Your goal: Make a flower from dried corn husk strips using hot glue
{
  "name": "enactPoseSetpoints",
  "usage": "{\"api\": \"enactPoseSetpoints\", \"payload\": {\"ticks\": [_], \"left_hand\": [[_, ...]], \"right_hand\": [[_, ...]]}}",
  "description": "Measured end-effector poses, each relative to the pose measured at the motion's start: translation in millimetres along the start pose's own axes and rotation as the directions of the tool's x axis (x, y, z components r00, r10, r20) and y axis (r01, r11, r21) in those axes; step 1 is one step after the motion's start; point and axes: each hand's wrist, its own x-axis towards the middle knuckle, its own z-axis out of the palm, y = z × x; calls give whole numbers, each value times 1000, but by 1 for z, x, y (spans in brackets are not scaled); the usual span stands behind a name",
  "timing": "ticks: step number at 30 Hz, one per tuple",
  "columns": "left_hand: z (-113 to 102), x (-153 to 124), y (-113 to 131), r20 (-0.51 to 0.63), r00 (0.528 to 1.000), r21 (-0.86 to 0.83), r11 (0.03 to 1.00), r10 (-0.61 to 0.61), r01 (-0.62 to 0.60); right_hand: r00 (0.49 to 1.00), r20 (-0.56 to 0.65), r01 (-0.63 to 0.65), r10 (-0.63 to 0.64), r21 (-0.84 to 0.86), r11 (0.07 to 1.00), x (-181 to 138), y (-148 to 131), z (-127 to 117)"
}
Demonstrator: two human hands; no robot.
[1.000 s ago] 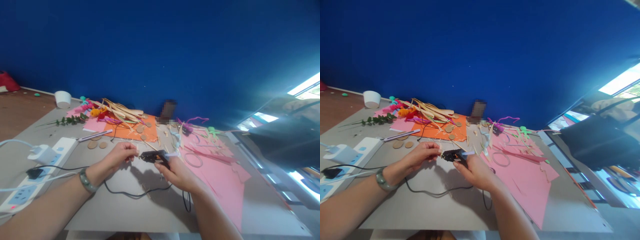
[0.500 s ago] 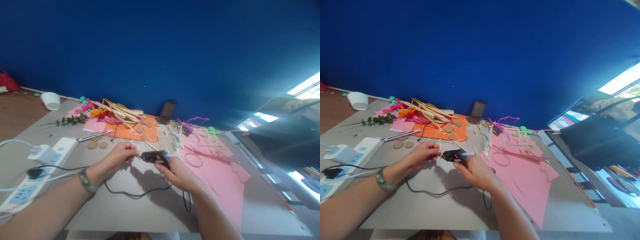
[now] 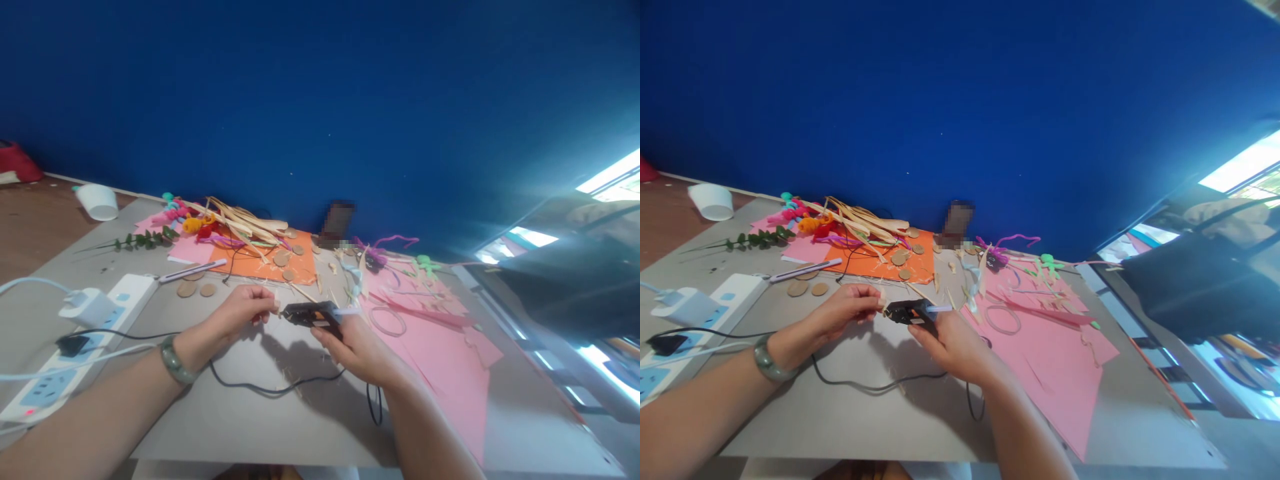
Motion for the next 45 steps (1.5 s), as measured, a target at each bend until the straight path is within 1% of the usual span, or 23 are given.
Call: {"api": "enactPoseSetpoints", "payload": {"ticks": [12, 22, 27, 31, 38, 45], "left_hand": [[1, -2, 3, 2, 1000, -8, 1000, -1, 1], [0, -1, 3, -14, 1000, -7, 1000, -5, 5], [1, -1, 3, -12, 1000, 12, 1000, 17, -17], [1, -1, 2, -14, 1000, 37, 999, 24, -23], [-1, 0, 1, -17, 999, 28, 999, 32, -32], [-2, 2, -4, -4, 999, 41, 998, 49, -48]], "right_hand": [[1000, 0, -9, 9, -22, 1000, 2, 0, 1], [1000, -10, 8, -9, -30, 1000, 1, 0, 2], [1000, -14, 4, -5, -29, 1000, 2, 2, 2], [1000, 7, 12, -11, -32, 999, 3, 2, 2], [1000, -11, 16, -16, -33, 999, 1, 1, 2], [1000, 11, 12, -11, -45, 999, 2, 1, 3]]}}
